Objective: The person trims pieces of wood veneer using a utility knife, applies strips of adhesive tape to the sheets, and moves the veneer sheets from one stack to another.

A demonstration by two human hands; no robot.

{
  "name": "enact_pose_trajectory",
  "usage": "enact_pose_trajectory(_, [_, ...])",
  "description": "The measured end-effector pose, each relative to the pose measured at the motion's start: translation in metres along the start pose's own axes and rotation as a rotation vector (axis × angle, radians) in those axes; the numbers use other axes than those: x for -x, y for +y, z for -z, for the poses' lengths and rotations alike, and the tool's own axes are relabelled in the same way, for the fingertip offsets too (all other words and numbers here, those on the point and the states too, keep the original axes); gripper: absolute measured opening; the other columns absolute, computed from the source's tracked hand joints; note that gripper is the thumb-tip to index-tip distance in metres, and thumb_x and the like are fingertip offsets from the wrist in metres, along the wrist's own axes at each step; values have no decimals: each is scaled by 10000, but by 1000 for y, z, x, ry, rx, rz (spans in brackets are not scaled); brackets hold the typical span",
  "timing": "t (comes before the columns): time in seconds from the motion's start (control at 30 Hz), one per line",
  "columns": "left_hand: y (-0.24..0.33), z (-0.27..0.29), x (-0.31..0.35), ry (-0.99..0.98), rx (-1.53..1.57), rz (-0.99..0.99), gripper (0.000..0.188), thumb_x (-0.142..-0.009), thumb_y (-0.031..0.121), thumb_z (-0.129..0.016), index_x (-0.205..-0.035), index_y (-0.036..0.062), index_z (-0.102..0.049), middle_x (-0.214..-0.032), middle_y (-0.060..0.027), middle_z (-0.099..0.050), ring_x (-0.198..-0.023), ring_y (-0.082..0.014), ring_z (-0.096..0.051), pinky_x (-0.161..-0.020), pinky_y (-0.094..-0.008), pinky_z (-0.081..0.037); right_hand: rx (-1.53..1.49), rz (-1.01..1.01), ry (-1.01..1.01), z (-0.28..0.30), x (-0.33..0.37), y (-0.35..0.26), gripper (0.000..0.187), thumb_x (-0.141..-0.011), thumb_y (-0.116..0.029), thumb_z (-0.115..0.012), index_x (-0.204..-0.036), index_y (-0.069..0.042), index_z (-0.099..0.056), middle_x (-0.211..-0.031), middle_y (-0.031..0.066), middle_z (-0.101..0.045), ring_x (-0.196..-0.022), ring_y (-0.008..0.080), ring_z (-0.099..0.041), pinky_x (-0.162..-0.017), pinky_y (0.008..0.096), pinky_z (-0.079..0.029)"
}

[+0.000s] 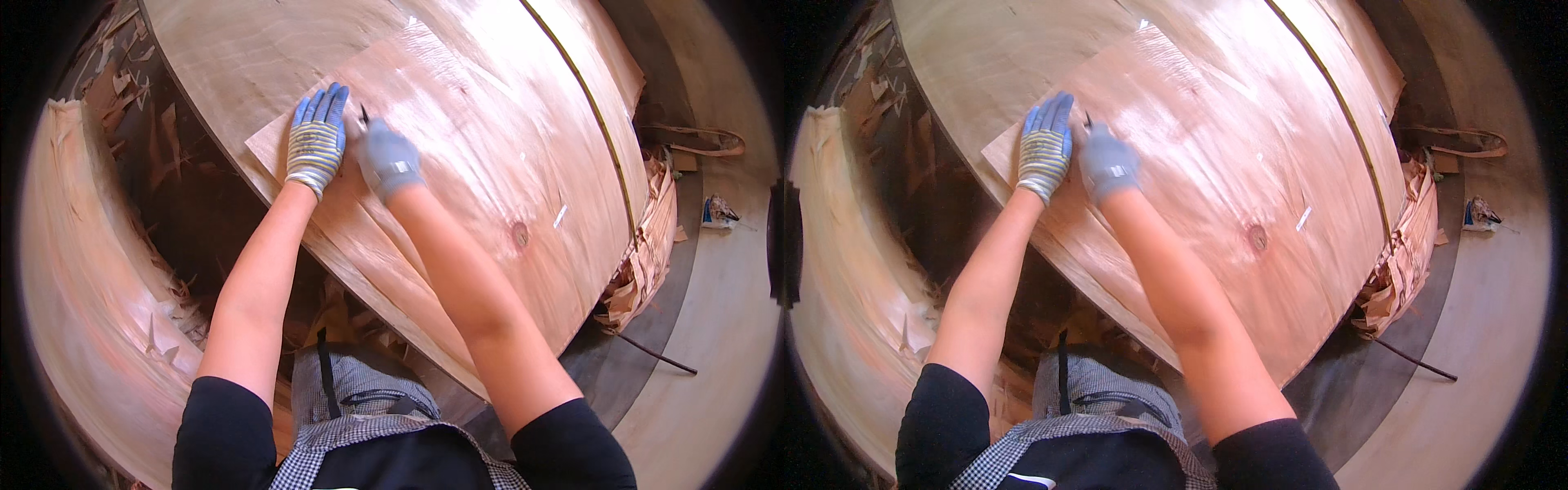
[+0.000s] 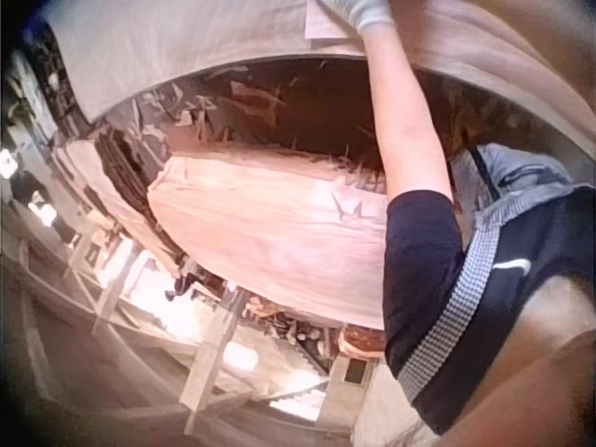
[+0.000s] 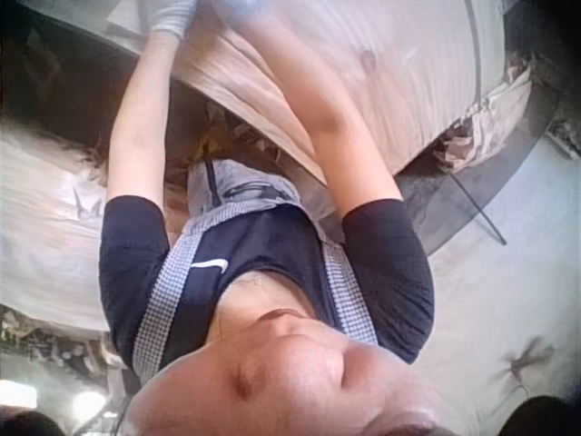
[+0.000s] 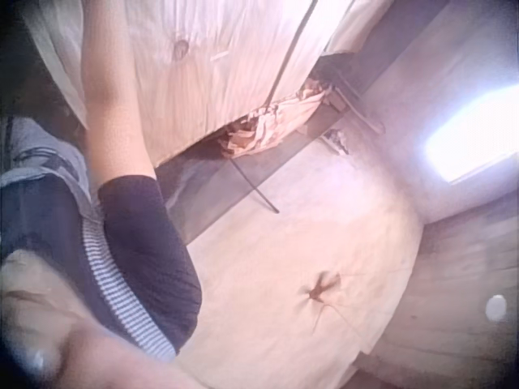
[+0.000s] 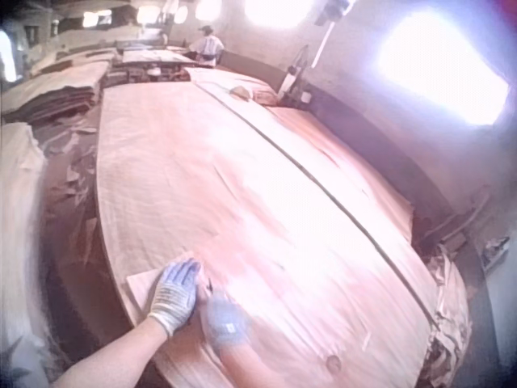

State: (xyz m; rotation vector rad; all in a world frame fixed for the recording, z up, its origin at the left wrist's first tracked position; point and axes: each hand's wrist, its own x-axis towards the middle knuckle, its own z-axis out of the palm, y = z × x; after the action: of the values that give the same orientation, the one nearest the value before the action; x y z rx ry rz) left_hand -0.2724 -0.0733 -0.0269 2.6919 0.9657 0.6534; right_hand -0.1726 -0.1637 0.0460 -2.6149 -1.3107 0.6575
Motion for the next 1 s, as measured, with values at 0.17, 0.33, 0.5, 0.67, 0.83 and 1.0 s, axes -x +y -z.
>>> enact_pose_trajectory(0.17, [-5, -18, 10, 103, -113, -40, 513, -902, 181, -454, -1409, 116, -411, -1369, -149, -512, -1284, -292, -455, -1116, -456, -262, 19, 62, 131, -28, 31, 17, 256, -971, -213, -374, -1114, -41, -499, -923, 256, -671, -848, 415, -667, -724, 547, -513])
enact_pose_trajectory(0.33, [-19, -27, 1, -24, -297, -47, 489, -921, 211, -452, -1400, 120, -417, -1351, -151, -524, -1283, -288, -461, -1104, -473, -275, 260, -28, -141, -50, 274, 147, 139, -900, -151, -485, -1020, -83, -505, -712, 113, -659, -624, 314, -668, -521, 462, -523])
enact_pose_trajectory(0.5, [88, 29, 16, 311, -314, -34, 451, -944, 262, -453, -1370, 114, -448, -1341, -115, -538, -1194, -289, -512, -1056, -461, -336, 311, -46, -116, -71, 405, 239, 108, -897, -175, -506, -983, -112, -525, -750, 82, -658, -628, 291, -678, -501, 453, -526])
enact_pose_trajectory(0.67, [331, 8, 218, -241, 578, -474, 514, -955, 408, -431, -1361, 101, -498, -1398, -147, -483, -1312, -334, -423, -1116, -450, -266, 227, -63, -99, -90, 411, 253, 115, -892, -176, -508, -985, -109, -522, -768, 119, -679, -657, 305, -687, -500, 457, -521])
enact_pose_trajectory(0.83, [346, -36, 264, -181, 141, -486, 563, -880, 301, -564, -1390, 93, -451, -1474, -135, -388, -1358, -339, -346, -1137, -500, -217, 148, 4, 23, -91, 503, 341, 124, -884, -152, -506, -995, -102, -523, -765, 103, -674, -661, 289, -688, -524, 442, -528])
enact_pose_trajectory(1.0, [350, -32, 259, -236, 65, -503, 561, -862, 271, -584, -1377, 85, -461, -1460, -146, -396, -1348, -361, -350, -1125, -519, -222, 253, -164, -210, -81, 680, 496, 153, -899, -127, -468, -1021, -95, -554, -840, 112, -676, -703, 331, -685, -547, 462, -537])
